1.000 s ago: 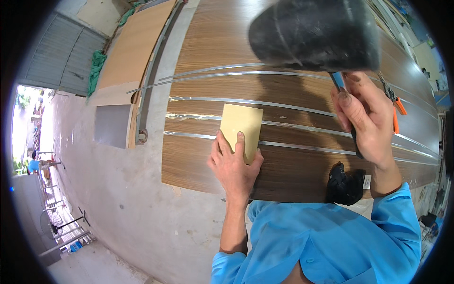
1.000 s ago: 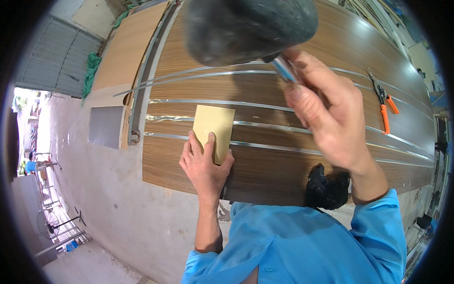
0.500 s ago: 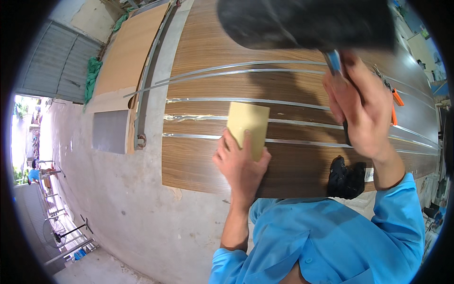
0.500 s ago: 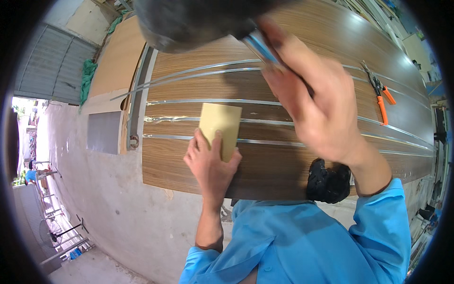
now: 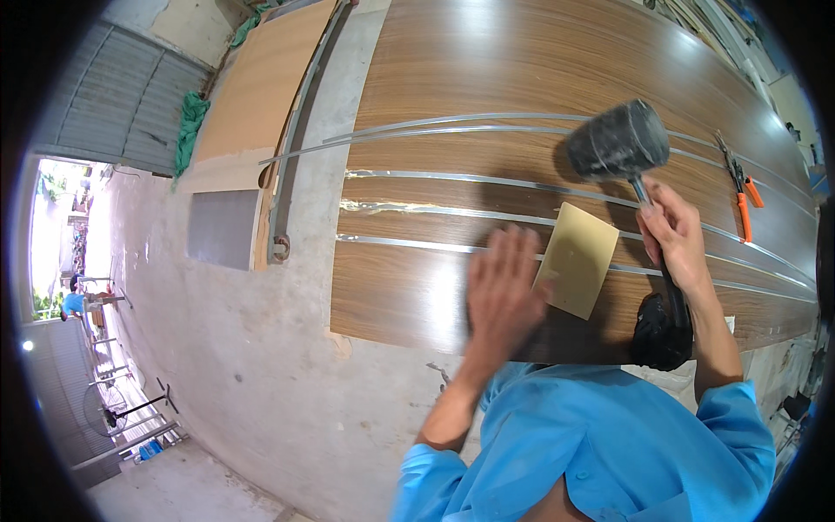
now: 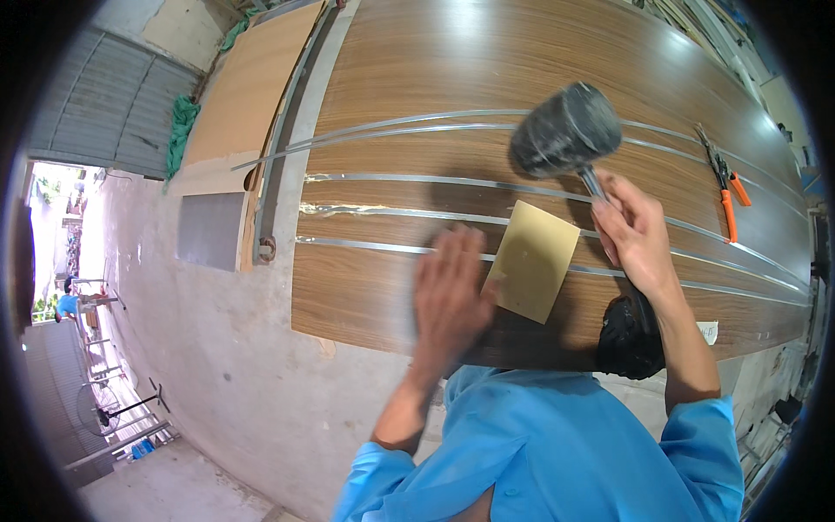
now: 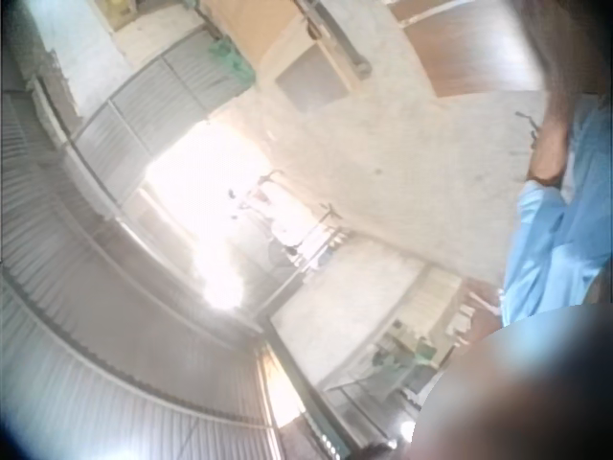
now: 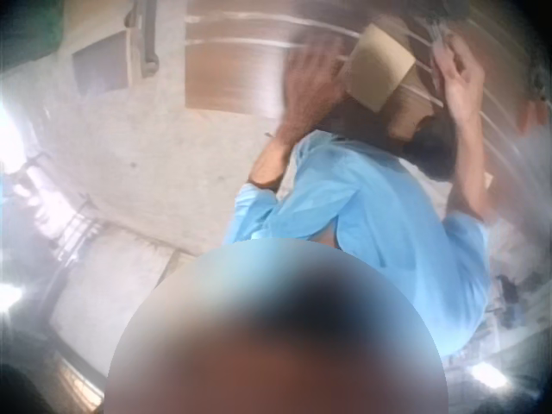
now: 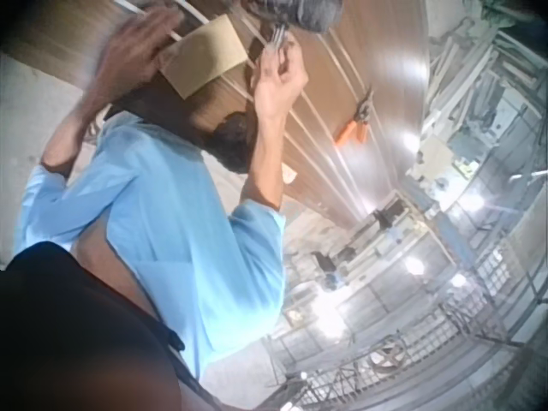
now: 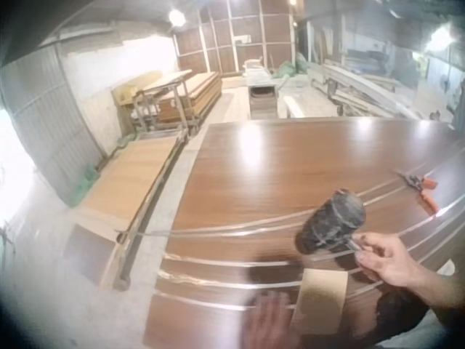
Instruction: The person uses a rubber mallet and a small wooden block to tap metal strips into place along a large wooden panel. They repeatedly reposition the block and strike along the strips to secure them.
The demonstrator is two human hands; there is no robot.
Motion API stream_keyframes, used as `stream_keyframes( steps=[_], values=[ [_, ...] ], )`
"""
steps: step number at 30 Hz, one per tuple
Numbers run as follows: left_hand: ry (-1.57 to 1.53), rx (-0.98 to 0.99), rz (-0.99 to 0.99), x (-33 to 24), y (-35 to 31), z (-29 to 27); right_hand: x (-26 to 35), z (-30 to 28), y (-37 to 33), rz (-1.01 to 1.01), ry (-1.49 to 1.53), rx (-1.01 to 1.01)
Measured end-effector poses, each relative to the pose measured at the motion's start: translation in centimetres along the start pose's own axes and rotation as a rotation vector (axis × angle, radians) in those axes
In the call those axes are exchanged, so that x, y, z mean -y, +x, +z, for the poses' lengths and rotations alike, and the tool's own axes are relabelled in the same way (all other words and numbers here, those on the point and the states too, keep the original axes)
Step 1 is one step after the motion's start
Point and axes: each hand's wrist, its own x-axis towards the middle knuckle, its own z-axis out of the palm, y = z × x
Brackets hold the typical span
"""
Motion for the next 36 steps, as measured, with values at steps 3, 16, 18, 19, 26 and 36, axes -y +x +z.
stream_keyframes(
  steps=[3, 16, 18, 19, 26, 36],
  values=[
    [0.104, 0.09, 0.072, 7.1, 2.0, -2.3, -2.1, -0.6, -1.5, 0.186, 0.018, -0.107],
    [0.058, 0.065, 0.179, 6.8, 4.7, -2.9, -6.7, -5.0, -1.7, 0.133, 0.295, -0.107],
    [0.031, 0.081, 0.165, 7.3, 5.3, -3.1, -6.6, -5.0, -0.8, 0.159, 0.299, -0.086],
    [0.017, 0.1, 0.183, 7.8, 5.7, -3.4, -6.5, -4.8, -0.5, 0.164, 0.323, -0.083],
    [0.058, 0.186, 0.222, 12.1, 6.6, -6.6, -6.5, -4.9, 0.1, 0.205, 0.323, -0.087],
    [0.268, 0.183, 0.129, 16.9, 6.8, -10.5, -7.5, -4.8, 1.5, 0.133, 0.383, -0.03]
  ],
)
